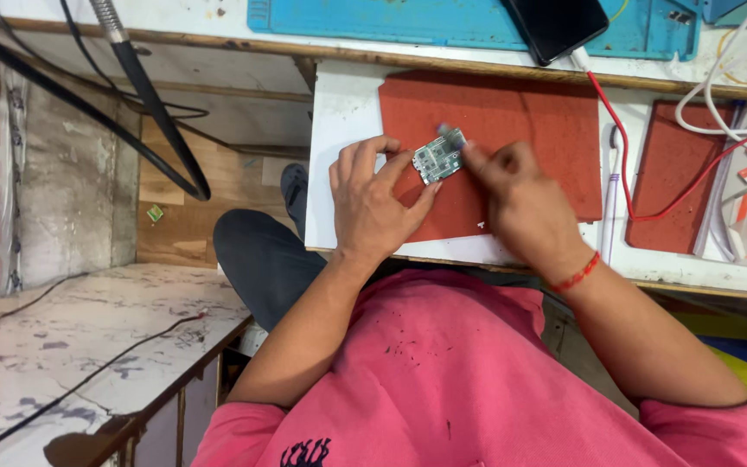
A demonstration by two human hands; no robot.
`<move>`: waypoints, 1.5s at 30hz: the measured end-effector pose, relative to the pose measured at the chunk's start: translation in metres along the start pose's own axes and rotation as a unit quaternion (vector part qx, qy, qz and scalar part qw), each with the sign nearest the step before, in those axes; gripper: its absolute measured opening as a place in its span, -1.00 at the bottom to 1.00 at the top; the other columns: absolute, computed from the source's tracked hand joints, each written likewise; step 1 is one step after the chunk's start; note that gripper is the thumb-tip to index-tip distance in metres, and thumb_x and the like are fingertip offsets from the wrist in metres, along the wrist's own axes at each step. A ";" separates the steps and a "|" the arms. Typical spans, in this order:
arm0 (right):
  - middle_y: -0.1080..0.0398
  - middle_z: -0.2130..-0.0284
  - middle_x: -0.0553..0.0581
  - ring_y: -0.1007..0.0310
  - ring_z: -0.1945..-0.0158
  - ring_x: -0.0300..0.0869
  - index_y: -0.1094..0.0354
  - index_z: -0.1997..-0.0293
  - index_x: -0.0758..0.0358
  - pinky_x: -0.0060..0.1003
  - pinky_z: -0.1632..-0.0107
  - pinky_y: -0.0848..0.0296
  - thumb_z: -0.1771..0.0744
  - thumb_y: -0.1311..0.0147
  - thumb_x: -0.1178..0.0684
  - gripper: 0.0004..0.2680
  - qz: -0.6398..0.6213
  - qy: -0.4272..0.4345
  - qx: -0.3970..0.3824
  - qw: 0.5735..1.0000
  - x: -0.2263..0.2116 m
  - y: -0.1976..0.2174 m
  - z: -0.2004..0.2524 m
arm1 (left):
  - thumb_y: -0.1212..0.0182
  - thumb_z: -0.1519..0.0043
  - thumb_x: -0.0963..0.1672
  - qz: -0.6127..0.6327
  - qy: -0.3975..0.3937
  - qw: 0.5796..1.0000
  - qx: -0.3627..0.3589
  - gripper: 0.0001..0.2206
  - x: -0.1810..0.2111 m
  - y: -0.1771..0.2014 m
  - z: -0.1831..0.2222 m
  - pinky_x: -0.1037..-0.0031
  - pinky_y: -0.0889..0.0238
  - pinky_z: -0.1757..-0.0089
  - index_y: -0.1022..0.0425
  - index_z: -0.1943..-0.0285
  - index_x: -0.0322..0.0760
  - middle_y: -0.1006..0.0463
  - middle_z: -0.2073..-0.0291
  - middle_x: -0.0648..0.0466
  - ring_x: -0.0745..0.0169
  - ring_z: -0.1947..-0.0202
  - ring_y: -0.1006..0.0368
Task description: The person uses a hot air gun to heat a small green circuit board placed on a red mat. They then use a purple pen to scrape or clean the surface of the board. A black smartphone is briefly handled and placed on the table.
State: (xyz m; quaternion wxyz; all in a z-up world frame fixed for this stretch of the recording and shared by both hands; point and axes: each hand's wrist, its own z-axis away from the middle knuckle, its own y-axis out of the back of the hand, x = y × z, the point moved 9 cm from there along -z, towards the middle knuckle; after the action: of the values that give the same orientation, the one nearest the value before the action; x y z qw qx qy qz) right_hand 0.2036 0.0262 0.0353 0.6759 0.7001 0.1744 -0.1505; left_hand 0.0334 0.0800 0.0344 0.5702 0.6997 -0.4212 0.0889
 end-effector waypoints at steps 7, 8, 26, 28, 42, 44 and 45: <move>-0.38 0.13 0.29 -0.48 0.30 0.15 -0.35 -0.34 0.07 -0.01 0.27 -0.48 -0.31 0.01 0.26 -0.59 -0.002 -0.016 -0.020 1.000 -0.003 -0.005 0.001 | -0.51 -0.02 -0.02 -0.003 0.006 1.000 0.013 -0.62 0.001 0.002 0.006 0.17 -0.15 -0.10 -0.63 0.03 -0.20 -0.45 -0.04 0.09 0.03 -0.12 -0.31; -0.38 0.14 0.30 -0.48 0.31 0.15 -0.34 -0.33 0.09 -0.02 0.29 -0.48 -0.28 0.02 0.27 -0.56 -0.014 0.018 -0.046 0.999 -0.014 -0.010 0.010 | -0.50 -0.02 -0.03 -0.004 0.011 1.000 0.009 -0.61 0.003 0.003 0.010 0.16 -0.16 -0.10 -0.63 0.01 -0.21 -0.45 -0.05 0.09 0.02 -0.12 -0.31; -0.37 0.13 0.32 -0.47 0.27 0.18 -0.33 -0.34 0.09 0.00 0.23 -0.48 -0.28 0.02 0.28 -0.56 0.005 0.013 -0.030 0.999 -0.016 -0.001 0.013 | -0.53 -0.04 -0.02 0.006 0.015 1.000 0.001 -0.54 -0.001 0.002 0.004 0.18 -0.14 -0.11 -0.54 -0.08 -0.21 -0.43 -0.06 0.08 0.03 -0.15 -0.31; -0.37 0.13 0.32 -0.48 0.25 0.18 -0.32 -0.35 0.11 0.00 0.19 -0.48 -0.29 0.03 0.29 -0.56 0.004 0.013 -0.011 1.000 -0.016 0.006 0.023 | -0.55 -0.03 -0.02 0.021 0.017 1.000 0.003 -0.51 -0.003 0.001 0.001 0.17 -0.13 -0.12 -0.53 -0.10 -0.22 -0.41 -0.07 0.06 0.02 -0.15 -0.31; -0.36 0.08 0.35 -0.48 0.17 0.20 -0.36 -0.36 0.09 -0.01 0.14 -0.48 -0.39 0.02 0.31 -0.64 0.004 -0.006 0.054 0.998 0.009 0.014 0.006 | -0.57 -0.01 -0.02 0.010 0.017 1.000 -0.006 -0.54 -0.007 -0.001 0.002 0.15 -0.10 -0.12 -0.58 -0.08 -0.14 -0.38 -0.13 0.09 0.02 -0.17 -0.28; -0.35 0.13 0.33 -0.49 0.27 0.13 -0.38 -0.31 0.07 -0.03 0.19 -0.49 -0.34 0.04 0.32 -0.61 -0.051 -0.006 -0.010 0.999 0.005 0.000 0.016 | -0.55 -0.02 -0.02 0.004 0.011 1.000 -0.009 -0.57 0.000 -0.001 0.005 0.15 -0.08 -0.15 -0.58 -0.03 -0.15 -0.38 -0.12 0.08 0.02 -0.18 -0.26; -0.35 0.15 0.32 -0.50 0.32 0.09 -0.38 -0.29 0.06 -0.04 0.21 -0.50 -0.31 0.04 0.33 -0.60 -0.079 0.001 -0.036 0.996 -0.001 -0.007 0.013 | -0.55 -0.02 -0.02 -0.003 0.004 1.000 -0.004 -0.59 0.000 0.001 0.000 0.14 -0.07 -0.16 -0.59 -0.01 -0.16 -0.38 -0.11 0.08 0.02 -0.18 -0.25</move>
State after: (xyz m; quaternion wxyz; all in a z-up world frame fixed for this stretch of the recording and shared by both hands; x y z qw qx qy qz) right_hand 0.1998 0.0134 0.0293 0.6867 0.6593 0.2353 -0.1961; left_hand 0.0326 0.0795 0.0356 0.5750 0.6982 -0.4171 0.0885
